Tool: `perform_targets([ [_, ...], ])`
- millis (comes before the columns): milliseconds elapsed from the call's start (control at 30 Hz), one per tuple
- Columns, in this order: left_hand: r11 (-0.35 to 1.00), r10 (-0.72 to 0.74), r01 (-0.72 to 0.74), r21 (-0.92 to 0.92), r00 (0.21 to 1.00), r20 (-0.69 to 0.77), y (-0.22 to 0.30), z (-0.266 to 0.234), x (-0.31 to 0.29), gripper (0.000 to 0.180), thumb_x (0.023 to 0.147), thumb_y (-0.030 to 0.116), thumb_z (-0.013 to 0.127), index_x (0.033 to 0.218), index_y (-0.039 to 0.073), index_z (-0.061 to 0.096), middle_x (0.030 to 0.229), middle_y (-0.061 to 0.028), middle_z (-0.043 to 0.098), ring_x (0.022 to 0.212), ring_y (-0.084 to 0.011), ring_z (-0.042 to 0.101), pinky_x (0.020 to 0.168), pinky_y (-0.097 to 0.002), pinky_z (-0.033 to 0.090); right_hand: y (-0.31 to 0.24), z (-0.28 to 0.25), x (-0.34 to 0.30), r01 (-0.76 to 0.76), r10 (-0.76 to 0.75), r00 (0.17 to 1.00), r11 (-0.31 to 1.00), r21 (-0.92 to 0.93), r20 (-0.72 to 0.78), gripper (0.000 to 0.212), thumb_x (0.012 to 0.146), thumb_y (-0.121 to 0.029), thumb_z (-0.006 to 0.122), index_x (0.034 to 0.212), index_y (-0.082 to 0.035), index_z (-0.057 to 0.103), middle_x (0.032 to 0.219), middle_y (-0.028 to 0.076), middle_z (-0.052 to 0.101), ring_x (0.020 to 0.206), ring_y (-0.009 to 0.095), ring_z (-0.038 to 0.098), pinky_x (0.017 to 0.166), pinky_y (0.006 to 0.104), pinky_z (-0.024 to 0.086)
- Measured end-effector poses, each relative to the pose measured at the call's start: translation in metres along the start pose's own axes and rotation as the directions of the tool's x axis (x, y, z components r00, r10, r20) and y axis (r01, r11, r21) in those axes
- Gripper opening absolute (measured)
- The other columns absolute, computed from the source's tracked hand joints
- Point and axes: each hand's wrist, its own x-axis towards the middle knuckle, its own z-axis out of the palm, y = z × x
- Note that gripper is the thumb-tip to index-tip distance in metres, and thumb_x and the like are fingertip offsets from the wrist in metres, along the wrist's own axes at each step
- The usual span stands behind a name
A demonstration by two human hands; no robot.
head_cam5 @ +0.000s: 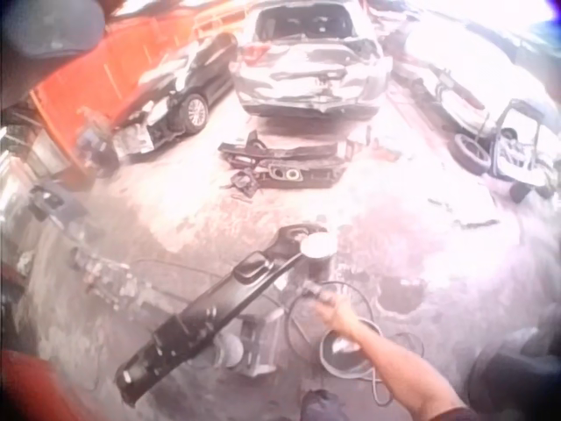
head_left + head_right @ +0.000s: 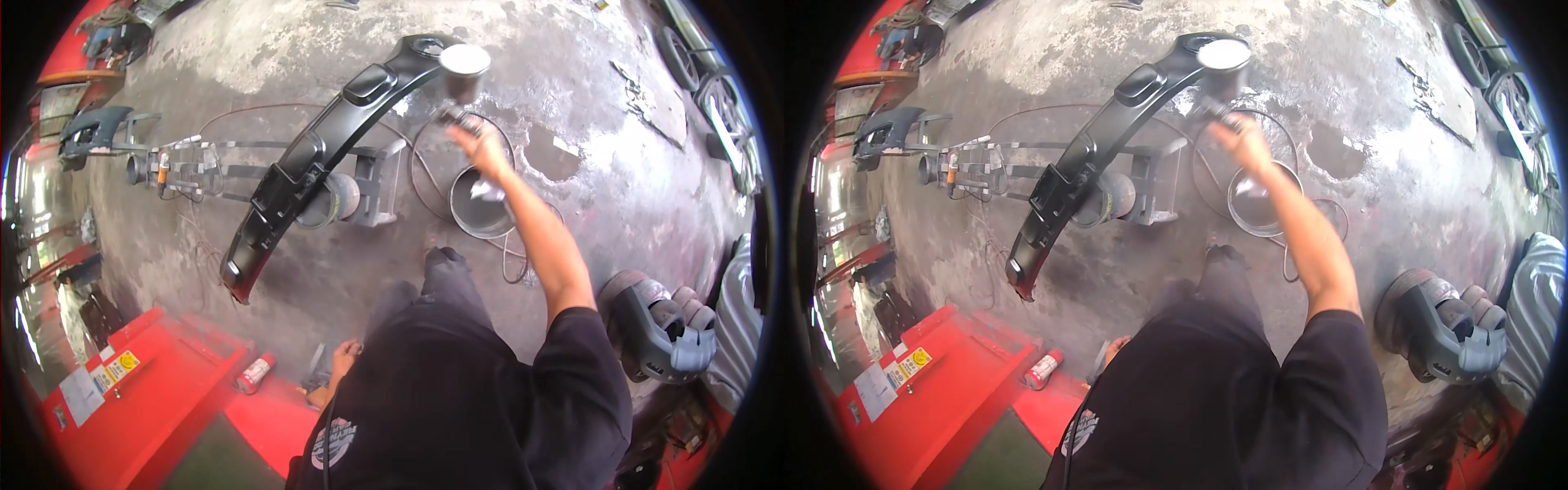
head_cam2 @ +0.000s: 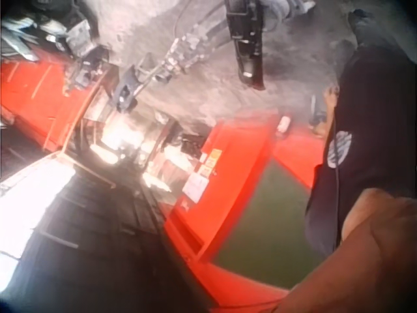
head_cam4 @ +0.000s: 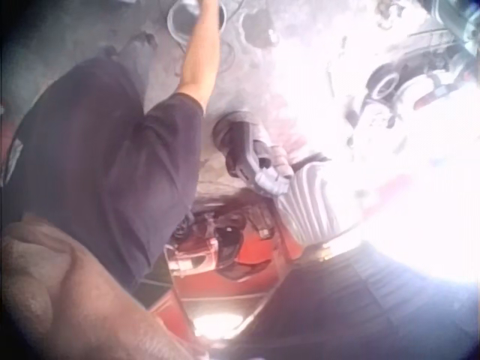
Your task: The person spray paints a black car bumper with a silver spray gun, applying multiple coats to the surface. They then clean the spray gun using a solvent and a cloth.
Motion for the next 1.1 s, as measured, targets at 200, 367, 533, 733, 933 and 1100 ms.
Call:
perform_targets([
  [200,0.903,0.210,-0.234,0.361,0.972,0.105,-0.046,-0.012,-0.005,0.039,0.104,0.023,0.066,0.130,-0.005,0.070,0.112,-0.0160,0.077,0.101,-0.0223,0.073,0.090,-0.0355,0.057,0.051,-0.077,0.076,-0.234,-0.282,0.795,0.675,-0.700,-0.537,0.063,0.099,-0.060,0.067,0.118,-0.001,0.074,0.113,0.029,0.075,0.109,0.049,0.070,0.096,0.0539,0.055],
  [367,0.925,0.118,-0.111,0.363,0.993,0.001,-0.010,-0.010,-0.008,0.042,0.100,0.027,0.068,0.130,-0.003,0.072,0.116,-0.0173,0.076,0.102,-0.0211,0.072,0.093,-0.0342,0.056,0.037,-0.019,0.014,-0.013,-0.371,0.819,0.750,-0.661,-0.437,0.052,0.101,-0.053,0.067,0.103,-0.002,0.071,0.097,0.029,0.074,0.096,0.049,0.072,0.084,0.0582,0.053],
  [533,0.974,0.117,-0.124,0.188,0.992,0.052,0.028,-0.003,0.003,0.040,0.102,0.024,0.067,0.133,-0.002,0.070,0.111,-0.0128,0.077,0.095,-0.0171,0.070,0.082,-0.0325,0.056,0.007,0.105,-0.094,0.418,-0.498,0.851,0.834,-0.359,-0.165,0.024,0.098,-0.028,0.080,0.102,-0.006,0.070,0.075,0.020,0.069,0.062,0.032,0.063,0.061,0.0419,0.050],
  [733,0.966,0.118,-0.144,0.213,0.984,0.132,0.032,-0.033,0.025,0.040,0.105,0.026,0.066,0.136,0.001,0.069,0.112,-0.0094,0.076,0.094,-0.0171,0.070,0.083,-0.0336,0.056,-0.028,0.257,-0.204,0.482,-0.377,0.874,0.752,-0.450,0.307,0.031,0.088,-0.030,0.081,0.104,-0.008,0.066,0.089,0.018,0.075,0.084,0.041,0.075,0.079,0.0524,0.059],
  [933,0.922,0.192,-0.248,0.296,0.959,0.208,0.009,-0.080,0.060,0.043,0.106,0.028,0.065,0.140,0.004,0.067,0.118,-0.0092,0.075,0.095,-0.0198,0.072,0.078,-0.0362,0.059,-0.061,0.332,-0.274,0.440,-0.272,0.676,0.895,-0.078,0.685,0.034,0.097,-0.042,0.076,0.103,-0.009,0.070,0.086,0.020,0.074,0.086,0.044,0.072,0.077,0.0548,0.056],
  [1100,0.926,0.236,-0.279,0.254,0.954,0.185,-0.041,-0.112,0.079,0.041,0.105,0.027,0.065,0.139,0.004,0.067,0.118,-0.0106,0.076,0.095,-0.0208,0.073,0.073,-0.0372,0.061,-0.054,0.340,-0.284,0.517,-0.292,0.797,0.781,-0.350,0.528,0.035,0.093,-0.036,0.081,0.111,-0.008,0.074,0.095,0.022,0.075,0.090,0.044,0.072,0.079,0.0512,0.057],
])
